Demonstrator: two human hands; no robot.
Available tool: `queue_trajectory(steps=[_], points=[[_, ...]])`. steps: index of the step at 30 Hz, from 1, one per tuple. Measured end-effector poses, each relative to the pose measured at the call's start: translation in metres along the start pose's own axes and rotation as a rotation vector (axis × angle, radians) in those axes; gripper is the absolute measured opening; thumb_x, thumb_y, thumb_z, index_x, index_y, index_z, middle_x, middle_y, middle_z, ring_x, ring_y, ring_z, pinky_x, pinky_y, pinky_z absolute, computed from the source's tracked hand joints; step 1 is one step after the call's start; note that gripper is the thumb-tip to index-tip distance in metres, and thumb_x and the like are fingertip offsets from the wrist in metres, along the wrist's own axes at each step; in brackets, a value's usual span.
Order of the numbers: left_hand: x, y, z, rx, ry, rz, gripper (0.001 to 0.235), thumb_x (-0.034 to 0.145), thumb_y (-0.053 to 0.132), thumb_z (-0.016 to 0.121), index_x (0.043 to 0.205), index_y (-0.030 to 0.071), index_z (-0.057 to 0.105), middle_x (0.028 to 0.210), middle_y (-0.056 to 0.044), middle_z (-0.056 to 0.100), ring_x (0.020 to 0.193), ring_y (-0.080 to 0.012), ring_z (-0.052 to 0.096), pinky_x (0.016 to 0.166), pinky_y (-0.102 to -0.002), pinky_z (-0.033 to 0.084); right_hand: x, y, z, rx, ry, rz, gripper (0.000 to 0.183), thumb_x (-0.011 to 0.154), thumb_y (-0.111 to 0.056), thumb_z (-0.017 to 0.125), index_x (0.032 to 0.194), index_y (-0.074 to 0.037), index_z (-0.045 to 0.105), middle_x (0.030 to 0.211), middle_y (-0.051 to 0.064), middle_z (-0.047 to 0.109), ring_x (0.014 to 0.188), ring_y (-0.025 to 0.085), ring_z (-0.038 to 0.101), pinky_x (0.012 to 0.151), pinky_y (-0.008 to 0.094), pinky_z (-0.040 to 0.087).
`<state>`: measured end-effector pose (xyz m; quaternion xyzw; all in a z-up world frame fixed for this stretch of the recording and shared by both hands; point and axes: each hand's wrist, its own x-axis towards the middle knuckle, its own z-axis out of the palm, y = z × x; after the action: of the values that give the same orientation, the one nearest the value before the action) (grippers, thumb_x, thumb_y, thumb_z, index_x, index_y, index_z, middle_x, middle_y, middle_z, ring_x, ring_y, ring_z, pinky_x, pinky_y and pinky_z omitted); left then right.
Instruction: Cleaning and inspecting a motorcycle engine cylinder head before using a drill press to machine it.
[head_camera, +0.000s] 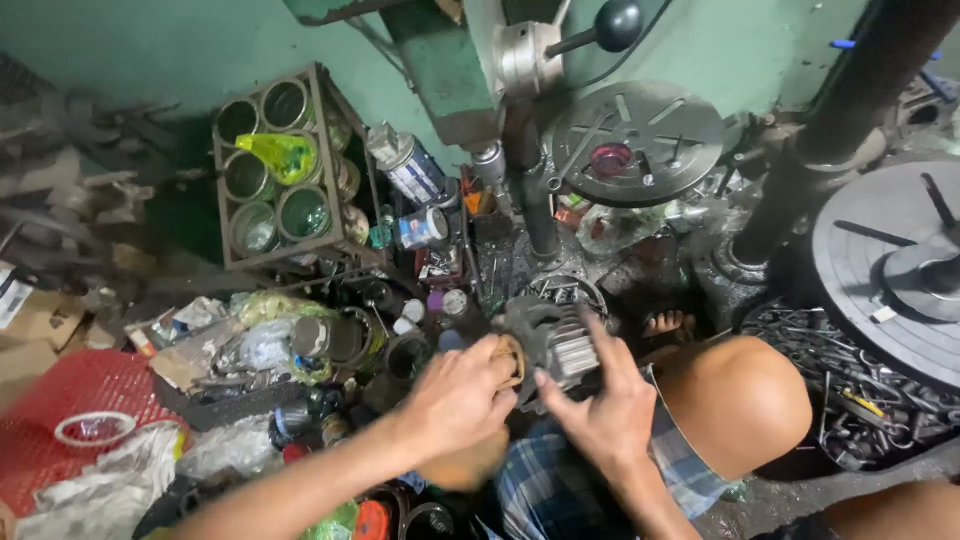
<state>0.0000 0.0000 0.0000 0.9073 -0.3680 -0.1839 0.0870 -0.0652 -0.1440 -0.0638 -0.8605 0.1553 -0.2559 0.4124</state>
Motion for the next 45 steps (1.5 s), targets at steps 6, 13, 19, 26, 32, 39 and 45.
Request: queue_trajectory(steps=[6,13,19,26,32,39,45], points=[[0.010,-0.017,0.024,-1.722,0.335,-0.731,0.017,0.062,0.005,0.064,0.079,0.003,0.061,0.076,-0.011,0.065,0.063,-0.0214,0.059,0.060,-0.029,0.045,-0.003,0.009,0.007,-0.068,0.018,0.040,0.081,0.061,-0.052,0.062,0.133,-0.024,0.037,0.095,0.005,0.056,0.077,0.024,0.060,0.055,0.043,0.052],[-0.003,-0.066,0.051,-1.889,0.717,-0.302,0.022,0.075,0.022,0.052,0.083,0.006,0.064,0.073,-0.007,0.063,0.064,-0.0204,0.058,0.062,-0.031,0.044,0.005,0.001,-0.010,0.306,0.071,0.227,0.068,0.066,-0.039,0.063,0.128,-0.020,0.044,0.102,0.004,0.066,0.095,0.012,0.061,0.078,0.026,0.046],[0.002,-0.090,0.083,-1.564,0.882,-0.405,0.020,0.079,0.014,0.059,0.094,0.001,0.063,0.082,-0.008,0.064,0.072,-0.0181,0.059,0.063,-0.029,0.047,0.005,0.013,-0.011,0.763,0.109,0.290,0.055,0.072,-0.029,0.053,0.118,-0.001,0.051,0.107,0.009,0.059,0.103,0.017,0.052,0.091,0.029,0.039],[0.034,-0.080,0.128,-1.118,0.774,-0.062,0.011,0.061,0.004,0.077,0.068,0.003,0.070,0.074,-0.004,0.066,0.073,-0.0121,0.057,0.068,-0.024,0.045,-0.006,0.037,-0.006,1.100,0.291,0.175,0.051,0.070,-0.037,0.055,0.104,0.001,0.052,0.096,0.008,0.057,0.093,0.019,0.053,0.082,0.030,0.041],[0.087,-0.107,0.213,-1.083,0.516,-0.237,0.023,0.058,0.013,0.078,0.077,0.008,0.065,0.072,-0.001,0.069,0.065,-0.0071,0.058,0.061,-0.021,0.047,-0.014,0.035,-0.016,1.259,0.400,0.081,0.056,0.069,-0.033,0.060,0.110,0.004,0.051,0.102,0.015,0.059,0.095,0.025,0.056,0.082,0.035,0.044],[0.118,-0.108,0.216,-0.460,0.364,0.248,0.048,0.055,-0.009,0.046,0.101,0.003,0.054,0.095,-0.016,0.052,0.093,-0.0330,0.049,0.085,-0.037,0.039,-0.036,0.029,-0.034,0.897,0.509,0.059,0.040,0.070,-0.037,0.057,0.082,0.001,0.060,0.077,0.005,0.061,0.072,0.015,0.054,0.066,0.027,0.044],[0.073,-0.008,0.071,-0.992,0.821,0.282,0.017,0.086,0.010,0.050,0.092,-0.001,0.061,0.096,-0.011,0.058,0.094,-0.0209,0.057,0.083,-0.030,0.046,-0.043,-0.007,-0.077,0.765,0.557,0.158,0.089,0.060,-0.053,0.063,0.125,0.002,0.041,0.126,0.018,0.049,0.117,0.028,0.047,0.098,0.040,0.036]])
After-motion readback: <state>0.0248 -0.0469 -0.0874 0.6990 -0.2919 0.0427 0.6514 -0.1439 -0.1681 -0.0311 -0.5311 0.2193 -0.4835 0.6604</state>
